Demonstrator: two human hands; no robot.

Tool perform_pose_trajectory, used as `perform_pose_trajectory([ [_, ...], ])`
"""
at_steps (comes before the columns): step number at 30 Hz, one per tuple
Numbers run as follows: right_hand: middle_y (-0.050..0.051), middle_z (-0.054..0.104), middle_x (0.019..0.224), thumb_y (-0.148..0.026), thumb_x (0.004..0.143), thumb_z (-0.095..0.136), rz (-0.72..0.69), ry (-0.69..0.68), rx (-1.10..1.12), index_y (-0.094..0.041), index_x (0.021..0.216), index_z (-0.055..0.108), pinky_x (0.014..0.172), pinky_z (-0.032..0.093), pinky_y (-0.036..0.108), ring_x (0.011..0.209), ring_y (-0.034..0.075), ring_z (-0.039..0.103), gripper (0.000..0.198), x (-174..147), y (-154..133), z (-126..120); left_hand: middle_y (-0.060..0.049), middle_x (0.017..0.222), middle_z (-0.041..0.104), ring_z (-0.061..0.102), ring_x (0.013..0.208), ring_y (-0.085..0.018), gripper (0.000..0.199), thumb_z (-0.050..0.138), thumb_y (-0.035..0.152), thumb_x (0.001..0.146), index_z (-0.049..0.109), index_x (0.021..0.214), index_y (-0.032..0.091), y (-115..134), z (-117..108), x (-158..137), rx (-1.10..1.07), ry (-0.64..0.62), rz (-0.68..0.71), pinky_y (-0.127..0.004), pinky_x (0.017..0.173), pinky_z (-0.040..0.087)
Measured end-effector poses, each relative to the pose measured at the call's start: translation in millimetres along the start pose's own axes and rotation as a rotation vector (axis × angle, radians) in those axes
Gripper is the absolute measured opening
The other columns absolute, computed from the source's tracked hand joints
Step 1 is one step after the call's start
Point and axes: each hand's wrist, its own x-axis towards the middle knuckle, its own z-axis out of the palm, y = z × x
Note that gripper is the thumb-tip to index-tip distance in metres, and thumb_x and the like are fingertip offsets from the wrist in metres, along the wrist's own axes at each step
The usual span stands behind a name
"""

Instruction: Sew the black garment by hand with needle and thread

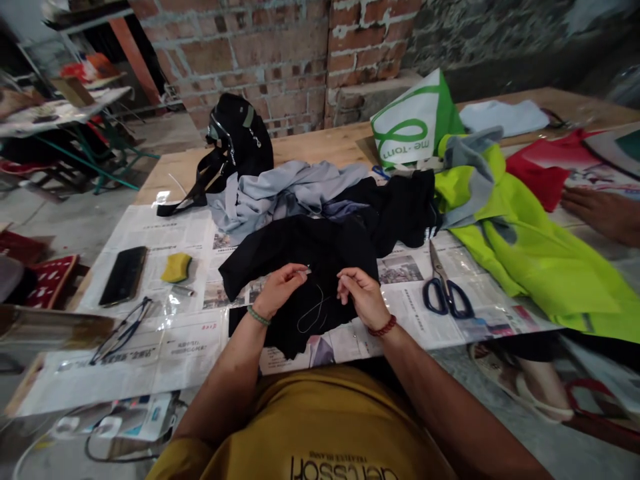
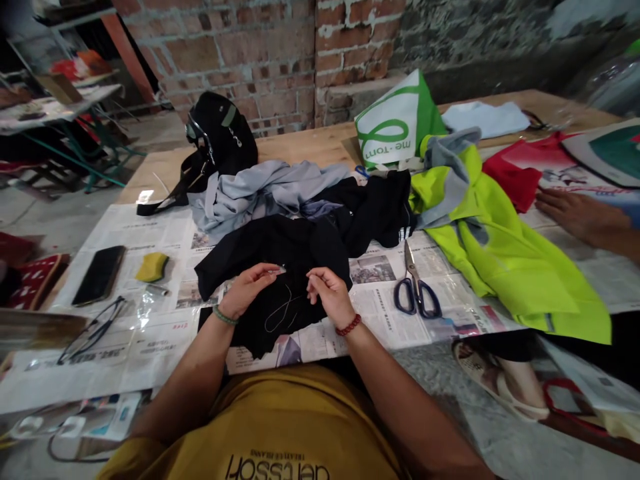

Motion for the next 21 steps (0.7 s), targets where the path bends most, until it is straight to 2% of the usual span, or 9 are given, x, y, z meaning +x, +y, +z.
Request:
perform_pose_trajectory([
  [2, -0.005, 0.054, 0.061, -0.037, 0.080, 0.056, -0.007, -0.015, -0.019, -0.018, 0.085, 0.057, 0.048, 0.043, 0.022, 0.041, 0.005, 0.047, 0.020, 0.7, 0.2, 0.5, -0.002, 0.082, 0.063, 0.053, 0.075, -0.013, 0.025, 0.059, 0.034, 0.076, 0.066, 0.092, 0.016, 1.3, 2.2, -3.8, 0.103, 0.022, 0.040, -0.025, 0.071, 0.041],
  [5, -0.005, 0.055, 0.062, -0.039, 0.081, 0.055, -0.020, -0.009, -0.040, -0.019, 0.087, 0.057, 0.046, 0.042, 0.021, 0.040, 0.005, 0.047, 0.021, 1.1, 0.4, 1.4, -0.001, 0.070, 0.061, 0.051, 0.067, -0.013, 0.026, 0.055, 0.039, 0.079, 0.068, 0.080, 0.017, -0.7, 0.4, -13.0, 0.191, 0.021, 0.059, -0.025, 0.064, 0.040],
  [8, -0.005, 0.057, 0.062, -0.041, 0.082, 0.053, -0.026, 0.019, -0.080, -0.020, 0.093, 0.056, 0.044, 0.041, 0.020, 0.039, 0.005, 0.047, 0.024, -0.2, 1.8, 2.6, 0.000, 0.065, 0.060, 0.050, 0.062, -0.013, 0.026, 0.059, 0.042, 0.075, 0.068, 0.075, 0.017, -8.4, -3.0, -20.5, 0.110, 0.037, 0.015, -0.025, 0.059, 0.040],
  [12, -0.007, 0.051, 0.052, -0.042, 0.086, 0.047, -0.045, 0.032, -0.248, -0.021, 0.100, 0.055, 0.038, 0.034, 0.019, 0.036, 0.006, 0.041, 0.027, -4.8, -0.5, 7.0, -0.001, 0.073, 0.064, 0.055, 0.067, -0.013, 0.022, 0.071, 0.034, 0.064, 0.069, 0.076, 0.017, -16.9, -4.0, -21.6, -0.027, 0.109, -0.017, -0.025, 0.064, 0.042],
  [16, -0.005, 0.049, 0.053, -0.035, 0.089, 0.042, -0.171, -0.001, -0.513, -0.021, 0.101, 0.055, 0.049, 0.041, 0.020, 0.048, 0.009, 0.048, 0.023, -12.5, -15.3, 14.9, 0.000, 0.072, 0.064, 0.055, 0.067, -0.013, 0.016, 0.070, 0.031, 0.064, 0.069, 0.073, 0.017, -16.6, -4.2, -21.3, -0.030, 0.129, 0.011, -0.025, 0.066, 0.042],
  [21, 0.002, 0.063, 0.078, -0.028, 0.088, 0.044, -0.343, -0.183, -0.748, -0.022, 0.097, 0.059, 0.065, 0.046, 0.025, 0.069, 0.013, 0.060, 0.018, -23.0, -33.2, 27.1, -0.001, 0.073, 0.064, 0.056, 0.069, -0.014, 0.015, 0.069, 0.029, 0.065, 0.069, 0.074, 0.017, -12.7, -4.0, -25.1, -0.020, 0.108, 0.036, -0.026, 0.069, 0.042],
])
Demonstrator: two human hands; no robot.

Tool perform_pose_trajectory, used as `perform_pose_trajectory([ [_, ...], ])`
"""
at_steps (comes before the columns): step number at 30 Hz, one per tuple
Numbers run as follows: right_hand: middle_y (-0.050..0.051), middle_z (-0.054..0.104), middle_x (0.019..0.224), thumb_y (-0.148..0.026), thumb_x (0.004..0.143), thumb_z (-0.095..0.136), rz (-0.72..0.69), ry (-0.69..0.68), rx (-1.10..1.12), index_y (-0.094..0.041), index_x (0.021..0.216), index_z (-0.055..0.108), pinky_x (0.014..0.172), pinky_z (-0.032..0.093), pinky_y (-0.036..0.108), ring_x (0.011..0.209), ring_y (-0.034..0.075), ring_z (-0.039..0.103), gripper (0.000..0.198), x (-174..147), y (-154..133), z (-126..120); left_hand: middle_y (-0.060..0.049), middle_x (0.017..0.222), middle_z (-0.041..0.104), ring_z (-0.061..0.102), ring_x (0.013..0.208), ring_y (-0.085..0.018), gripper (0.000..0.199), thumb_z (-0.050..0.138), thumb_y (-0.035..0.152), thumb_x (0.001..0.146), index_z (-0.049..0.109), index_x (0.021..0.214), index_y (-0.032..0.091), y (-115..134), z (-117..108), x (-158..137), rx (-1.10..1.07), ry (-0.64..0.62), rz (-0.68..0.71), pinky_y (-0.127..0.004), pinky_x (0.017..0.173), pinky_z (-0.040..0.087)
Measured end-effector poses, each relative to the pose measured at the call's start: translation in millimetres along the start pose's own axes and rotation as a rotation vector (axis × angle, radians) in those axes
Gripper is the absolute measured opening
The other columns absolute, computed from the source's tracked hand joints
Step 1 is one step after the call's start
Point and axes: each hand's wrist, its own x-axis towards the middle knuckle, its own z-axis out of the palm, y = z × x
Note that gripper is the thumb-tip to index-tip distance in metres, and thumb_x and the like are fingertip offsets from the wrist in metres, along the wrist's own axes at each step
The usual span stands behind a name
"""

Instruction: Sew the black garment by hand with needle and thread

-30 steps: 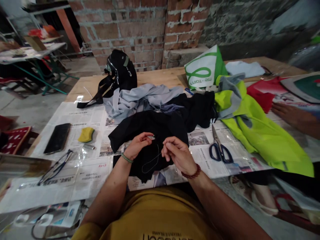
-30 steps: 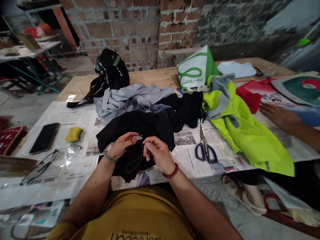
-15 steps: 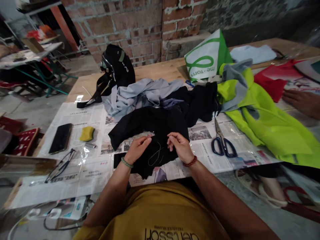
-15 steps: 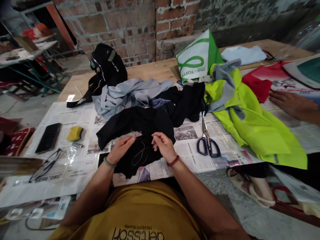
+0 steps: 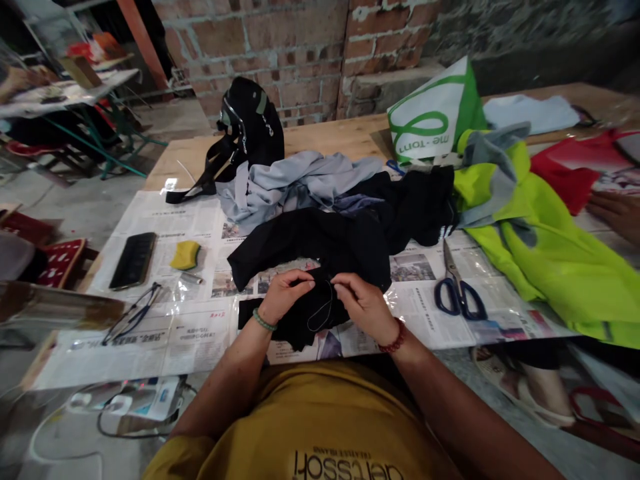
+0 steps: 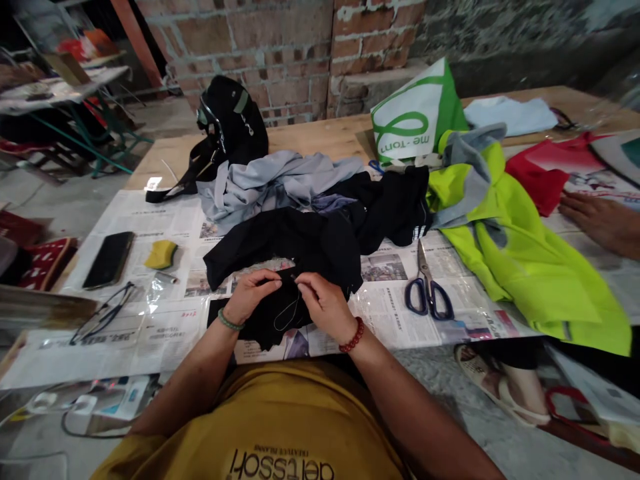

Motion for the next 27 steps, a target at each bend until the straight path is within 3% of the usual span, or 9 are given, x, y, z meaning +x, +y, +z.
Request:
perform_pose_trajectory([
  [3, 0.003, 0.067, 0.084, -0.026, 0.088, 0.046, -0.069, -0.046, -0.084, -0.023, 0.092, 0.062, 0.069, 0.046, 0.026, 0.074, 0.014, 0.062, 0.017, -5.4, 1.4, 5.5, -0.001, 0.073, 0.064, 0.056, 0.070, -0.014, 0.014, 0.068, 0.029, 0.066, 0.068, 0.073, 0.017, 0.7, 0.2, -0.5, 0.003, -0.023, 0.014, -0.027, 0.070, 0.043],
  [12, 0.004, 0.067, 0.086, -0.023, 0.088, 0.045, -0.082, -0.032, -0.148, -0.021, 0.095, 0.059, 0.070, 0.046, 0.028, 0.076, 0.016, 0.062, 0.016, -23.5, 24.6, 15.0, 0.000, 0.072, 0.064, 0.055, 0.067, -0.013, 0.019, 0.069, 0.030, 0.065, 0.068, 0.078, 0.016, 1.4, 3.4, -2.0, 0.080, -0.129, -0.034, -0.025, 0.065, 0.043],
  [19, 0.003, 0.065, 0.081, -0.022, 0.089, 0.044, -0.114, -0.035, -0.147, -0.021, 0.091, 0.058, 0.071, 0.045, 0.028, 0.074, 0.015, 0.060, 0.014, -24.4, 21.1, 12.3, -0.003, 0.080, 0.064, 0.057, 0.080, -0.016, 0.011, 0.069, 0.025, 0.066, 0.069, 0.073, 0.017, -2.1, 5.4, -0.1, 0.085, -0.089, 0.113, -0.028, 0.079, 0.043],
  [27, 0.003, 0.066, 0.080, -0.025, 0.090, 0.044, -0.103, -0.018, -0.236, -0.021, 0.090, 0.059, 0.066, 0.044, 0.026, 0.069, 0.015, 0.060, 0.015, -17.1, 14.3, 9.1, -0.003, 0.080, 0.065, 0.059, 0.077, -0.015, 0.013, 0.067, 0.025, 0.067, 0.070, 0.076, 0.016, -1.8, 5.7, -1.3, 0.106, -0.083, 0.086, -0.028, 0.075, 0.046],
])
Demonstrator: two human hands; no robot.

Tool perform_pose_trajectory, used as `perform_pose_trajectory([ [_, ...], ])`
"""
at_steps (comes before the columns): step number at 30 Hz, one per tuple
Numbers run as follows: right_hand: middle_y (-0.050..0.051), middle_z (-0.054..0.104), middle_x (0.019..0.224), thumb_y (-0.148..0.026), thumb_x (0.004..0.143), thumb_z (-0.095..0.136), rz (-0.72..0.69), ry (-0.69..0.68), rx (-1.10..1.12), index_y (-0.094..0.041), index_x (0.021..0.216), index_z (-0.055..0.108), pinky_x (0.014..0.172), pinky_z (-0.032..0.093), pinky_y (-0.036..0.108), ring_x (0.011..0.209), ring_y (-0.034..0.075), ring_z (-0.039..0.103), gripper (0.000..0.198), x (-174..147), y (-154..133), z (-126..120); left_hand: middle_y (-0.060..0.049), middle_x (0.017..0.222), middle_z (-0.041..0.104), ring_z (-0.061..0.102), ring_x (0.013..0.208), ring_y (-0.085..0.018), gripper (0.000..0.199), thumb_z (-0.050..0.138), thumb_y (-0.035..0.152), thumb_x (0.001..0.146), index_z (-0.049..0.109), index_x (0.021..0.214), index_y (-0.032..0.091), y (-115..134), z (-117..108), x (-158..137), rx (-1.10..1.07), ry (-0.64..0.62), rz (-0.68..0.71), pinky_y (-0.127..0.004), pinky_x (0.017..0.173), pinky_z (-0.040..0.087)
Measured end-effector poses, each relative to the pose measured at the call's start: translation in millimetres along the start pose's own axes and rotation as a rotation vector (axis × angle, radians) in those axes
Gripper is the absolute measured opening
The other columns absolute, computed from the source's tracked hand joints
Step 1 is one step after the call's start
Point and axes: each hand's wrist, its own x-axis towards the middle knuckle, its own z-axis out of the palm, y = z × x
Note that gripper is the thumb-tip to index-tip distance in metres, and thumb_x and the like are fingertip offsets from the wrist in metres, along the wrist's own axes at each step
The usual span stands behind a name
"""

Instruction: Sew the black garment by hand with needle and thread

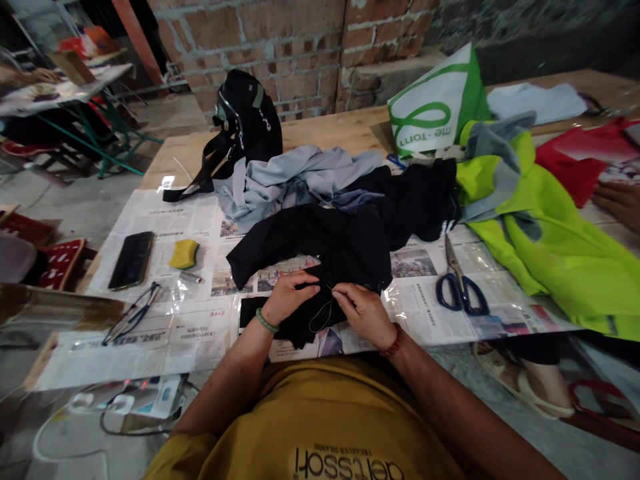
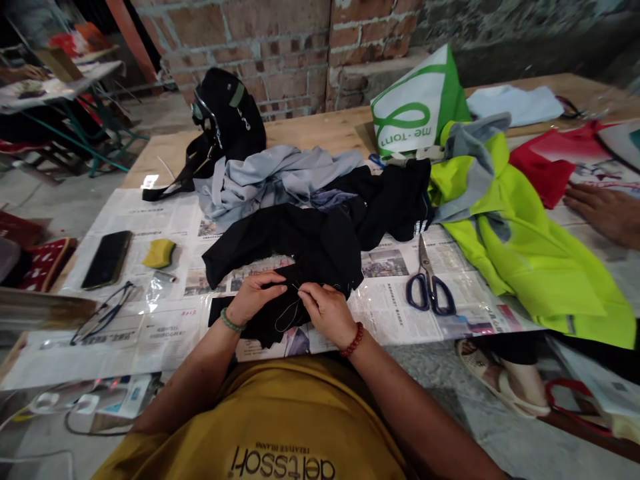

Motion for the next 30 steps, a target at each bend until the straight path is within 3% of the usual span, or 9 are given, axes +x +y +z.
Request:
perform_pose_trajectory([
  [21, 0.003, 0.064, 0.077, -0.023, 0.089, 0.042, 0.041, -0.045, 0.023, -0.020, 0.089, 0.057, 0.066, 0.043, 0.025, 0.069, 0.014, 0.059, 0.016, -0.6, -0.2, 6.2, -0.004, 0.085, 0.068, 0.062, 0.082, -0.015, 0.017, 0.066, 0.020, 0.069, 0.070, 0.085, 0.016, -0.4, -1.1, -0.5, 0.068, -0.009, 0.077, -0.029, 0.080, 0.049],
  [30, 0.002, 0.063, 0.071, -0.023, 0.090, 0.039, 0.045, -0.095, -0.058, -0.019, 0.089, 0.057, 0.064, 0.041, 0.024, 0.064, 0.014, 0.058, 0.019, 1.5, -1.9, 9.1, -0.004, 0.083, 0.068, 0.063, 0.078, -0.014, 0.016, 0.062, 0.013, 0.073, 0.070, 0.087, 0.016, -0.1, 1.6, -1.2, 0.215, 0.026, 0.291, -0.028, 0.077, 0.050],
])
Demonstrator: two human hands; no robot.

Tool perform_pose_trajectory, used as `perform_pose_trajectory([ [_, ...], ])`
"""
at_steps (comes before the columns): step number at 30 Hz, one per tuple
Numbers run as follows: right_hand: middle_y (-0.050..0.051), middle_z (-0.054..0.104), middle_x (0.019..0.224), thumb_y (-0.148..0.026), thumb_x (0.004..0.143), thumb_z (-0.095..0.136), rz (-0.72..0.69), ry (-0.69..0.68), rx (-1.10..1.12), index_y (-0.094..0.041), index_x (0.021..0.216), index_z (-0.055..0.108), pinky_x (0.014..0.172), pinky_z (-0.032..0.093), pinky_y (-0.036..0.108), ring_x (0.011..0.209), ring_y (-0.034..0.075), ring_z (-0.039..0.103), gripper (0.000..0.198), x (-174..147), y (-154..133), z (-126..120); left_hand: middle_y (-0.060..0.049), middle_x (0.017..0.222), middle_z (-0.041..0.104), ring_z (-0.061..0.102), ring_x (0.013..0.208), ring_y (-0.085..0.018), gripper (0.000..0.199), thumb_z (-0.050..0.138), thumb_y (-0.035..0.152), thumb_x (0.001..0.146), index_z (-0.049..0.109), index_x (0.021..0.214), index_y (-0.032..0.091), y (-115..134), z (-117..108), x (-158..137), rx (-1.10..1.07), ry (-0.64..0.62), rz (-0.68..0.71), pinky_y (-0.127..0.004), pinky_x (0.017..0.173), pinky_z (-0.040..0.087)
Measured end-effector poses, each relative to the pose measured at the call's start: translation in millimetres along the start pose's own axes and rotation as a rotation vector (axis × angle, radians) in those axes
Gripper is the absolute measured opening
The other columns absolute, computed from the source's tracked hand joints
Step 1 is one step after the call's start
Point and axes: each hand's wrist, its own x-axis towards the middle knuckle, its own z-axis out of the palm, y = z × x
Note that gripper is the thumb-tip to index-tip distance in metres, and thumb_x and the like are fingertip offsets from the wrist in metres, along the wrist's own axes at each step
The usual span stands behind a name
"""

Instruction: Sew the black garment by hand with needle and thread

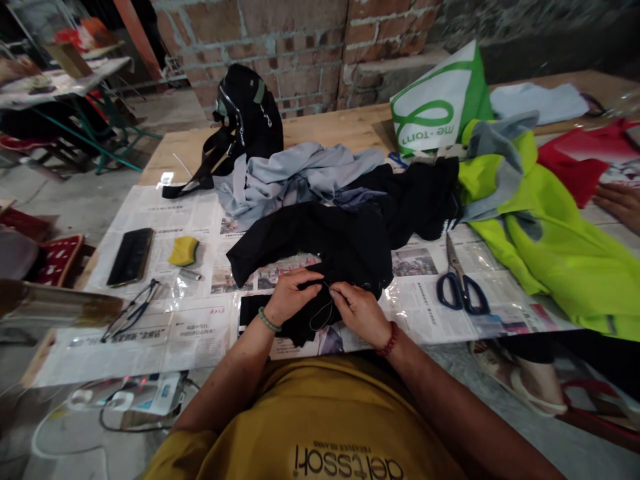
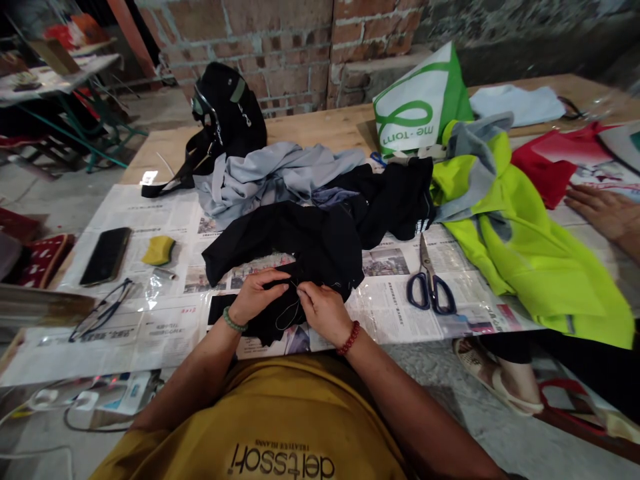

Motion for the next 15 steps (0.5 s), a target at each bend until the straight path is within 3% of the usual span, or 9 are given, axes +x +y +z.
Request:
perform_pose_trajectory([
  [8, 0.003, 0.063, 0.068, -0.021, 0.090, 0.036, -0.008, 0.003, -0.123, -0.018, 0.086, 0.056, 0.061, 0.038, 0.024, 0.061, 0.015, 0.058, 0.021, 2.0, -3.2, 1.2, -0.006, 0.081, 0.066, 0.061, 0.076, -0.013, 0.017, 0.054, 0.016, 0.082, 0.068, 0.090, 0.018, -3.2, 7.1, -5.2, 0.247, 0.066, 0.262, -0.026, 0.070, 0.052],
  [15, 0.004, 0.064, 0.068, -0.020, 0.089, 0.035, 0.039, -0.023, -0.200, -0.017, 0.088, 0.056, 0.062, 0.037, 0.025, 0.063, 0.016, 0.058, 0.022, 6.6, -7.4, 4.8, -0.005, 0.080, 0.065, 0.061, 0.076, -0.013, 0.015, 0.053, 0.017, 0.083, 0.067, 0.088, 0.018, -3.4, 8.9, -6.1, 0.278, 0.096, 0.268, -0.026, 0.070, 0.052],
])
